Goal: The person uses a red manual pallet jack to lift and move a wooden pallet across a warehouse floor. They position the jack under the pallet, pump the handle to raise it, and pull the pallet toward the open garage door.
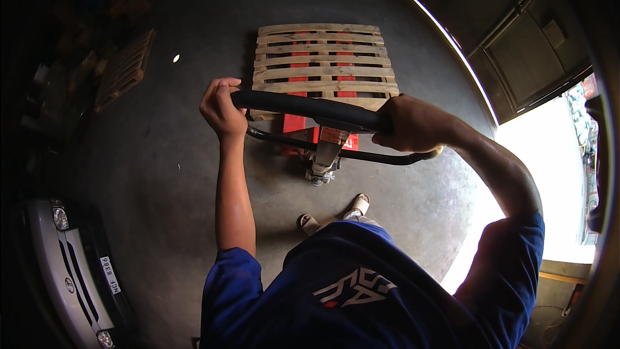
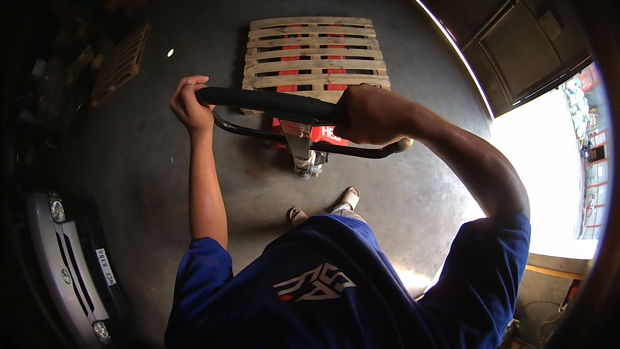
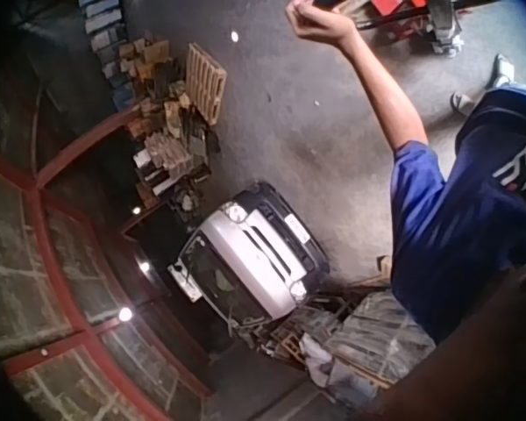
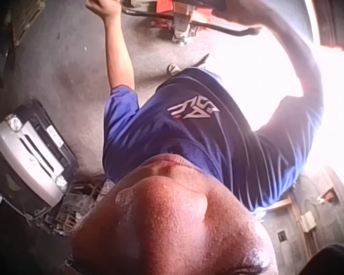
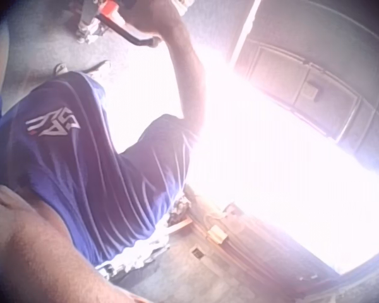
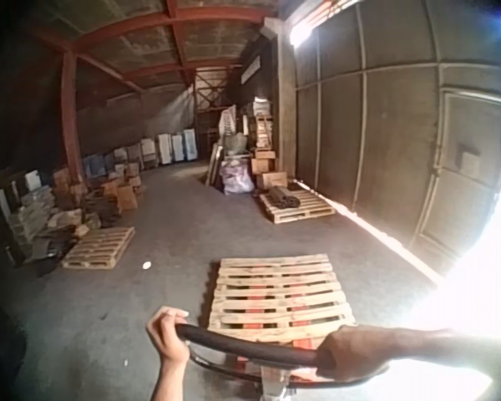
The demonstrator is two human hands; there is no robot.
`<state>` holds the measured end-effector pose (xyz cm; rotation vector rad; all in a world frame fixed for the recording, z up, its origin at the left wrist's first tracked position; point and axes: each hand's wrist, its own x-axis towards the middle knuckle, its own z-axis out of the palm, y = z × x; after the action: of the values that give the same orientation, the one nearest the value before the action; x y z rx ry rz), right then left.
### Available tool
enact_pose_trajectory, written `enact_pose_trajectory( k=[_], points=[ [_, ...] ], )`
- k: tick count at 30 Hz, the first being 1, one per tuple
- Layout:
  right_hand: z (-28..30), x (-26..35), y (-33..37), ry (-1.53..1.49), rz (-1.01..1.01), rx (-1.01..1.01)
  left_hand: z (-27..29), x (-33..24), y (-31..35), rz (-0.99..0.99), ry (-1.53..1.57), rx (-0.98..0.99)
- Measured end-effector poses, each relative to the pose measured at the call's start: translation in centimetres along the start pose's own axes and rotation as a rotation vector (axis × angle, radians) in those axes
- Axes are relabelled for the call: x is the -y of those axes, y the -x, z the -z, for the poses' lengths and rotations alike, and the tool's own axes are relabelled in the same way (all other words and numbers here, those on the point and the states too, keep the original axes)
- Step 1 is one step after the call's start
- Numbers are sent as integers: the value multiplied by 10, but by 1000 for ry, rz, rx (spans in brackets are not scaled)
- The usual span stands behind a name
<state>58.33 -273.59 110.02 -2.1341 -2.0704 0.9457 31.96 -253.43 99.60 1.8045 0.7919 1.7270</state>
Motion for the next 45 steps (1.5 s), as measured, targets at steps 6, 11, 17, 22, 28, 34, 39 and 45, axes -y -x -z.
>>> enact_pose_trajectory(
  k=[6, 11, 17, 22, 28, 34, 39, 45],
  points=[
    [2, 2, 1, 12, 0, 8, 4, 1, 3, 28, -8, 6],
    [0, -2, 2, 9, 11, -8, 3, -8, 5, 53, -16, 3],
    [-1, -3, 2, 11, 11, -2, 5, -6, 8, 80, 13, -9],
    [1, 1, 5, -10, -4, 15, 5, -10, 9, 90, -1, -7],
    [-3, -5, 4, -10, 12, 3, 6, -9, 9, 43, -29, -12],
    [-4, -4, 4, 6, 19, 4, 8, -9, 12, 76, -4, -10],
    [-5, -6, 5, 13, 17, 13, 3, -14, 13, 65, 7, -27],
    [-4, -3, 9, 2, 22, 11, 9, -15, 17, 84, 9, -27]
  ],
)
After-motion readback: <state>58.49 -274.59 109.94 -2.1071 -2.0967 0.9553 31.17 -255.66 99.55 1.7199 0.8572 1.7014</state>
